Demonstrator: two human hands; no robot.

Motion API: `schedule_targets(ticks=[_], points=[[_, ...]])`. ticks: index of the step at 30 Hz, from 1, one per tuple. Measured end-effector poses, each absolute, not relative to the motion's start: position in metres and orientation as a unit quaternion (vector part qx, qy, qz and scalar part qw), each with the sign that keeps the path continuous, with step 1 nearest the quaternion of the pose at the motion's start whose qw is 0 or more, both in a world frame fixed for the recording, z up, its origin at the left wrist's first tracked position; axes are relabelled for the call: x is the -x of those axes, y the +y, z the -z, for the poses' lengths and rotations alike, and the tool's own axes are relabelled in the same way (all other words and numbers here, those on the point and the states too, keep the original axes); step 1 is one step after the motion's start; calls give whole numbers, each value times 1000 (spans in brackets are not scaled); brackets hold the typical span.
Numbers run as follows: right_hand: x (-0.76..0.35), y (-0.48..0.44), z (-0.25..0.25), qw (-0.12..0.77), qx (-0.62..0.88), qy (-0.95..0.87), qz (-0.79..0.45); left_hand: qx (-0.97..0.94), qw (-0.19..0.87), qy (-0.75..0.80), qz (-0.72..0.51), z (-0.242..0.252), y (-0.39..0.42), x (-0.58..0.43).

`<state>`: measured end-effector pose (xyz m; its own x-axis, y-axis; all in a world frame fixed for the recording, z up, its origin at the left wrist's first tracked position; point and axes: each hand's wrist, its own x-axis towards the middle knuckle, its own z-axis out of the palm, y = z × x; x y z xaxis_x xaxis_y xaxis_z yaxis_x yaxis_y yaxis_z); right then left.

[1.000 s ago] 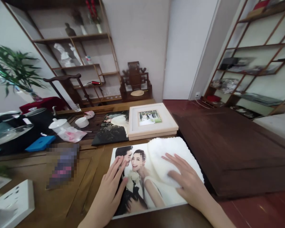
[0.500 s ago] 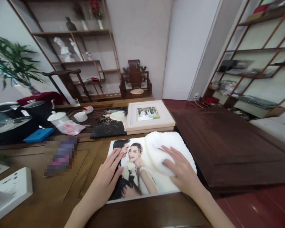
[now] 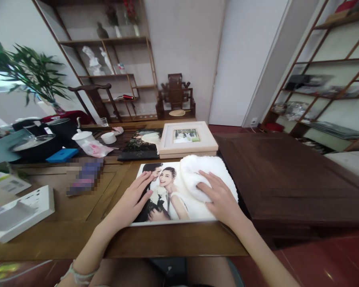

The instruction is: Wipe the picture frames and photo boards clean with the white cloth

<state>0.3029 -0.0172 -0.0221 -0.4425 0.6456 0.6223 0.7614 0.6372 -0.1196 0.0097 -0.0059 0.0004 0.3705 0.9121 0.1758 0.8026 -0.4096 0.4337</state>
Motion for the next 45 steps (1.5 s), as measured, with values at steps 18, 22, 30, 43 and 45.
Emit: schedule_targets(ticks=[18, 22, 30, 43, 45], points=[[-303, 7, 7, 299, 399, -861, 103, -781, 160, 536, -279, 5, -4, -7], [-290, 13, 15, 256, 379, -887, 67, -772, 142, 533, -314, 4, -1, -7], [-289, 9, 20, 260, 391, -879, 81, -784, 158, 529, -284, 10, 0, -4], [-298, 1, -2, 367, 379, -824, 206, -813, 145, 500, -261, 9, -2, 0], [-292, 5, -6, 333, 357, -847, 213, -814, 145, 498, -261, 9, -1, 2]])
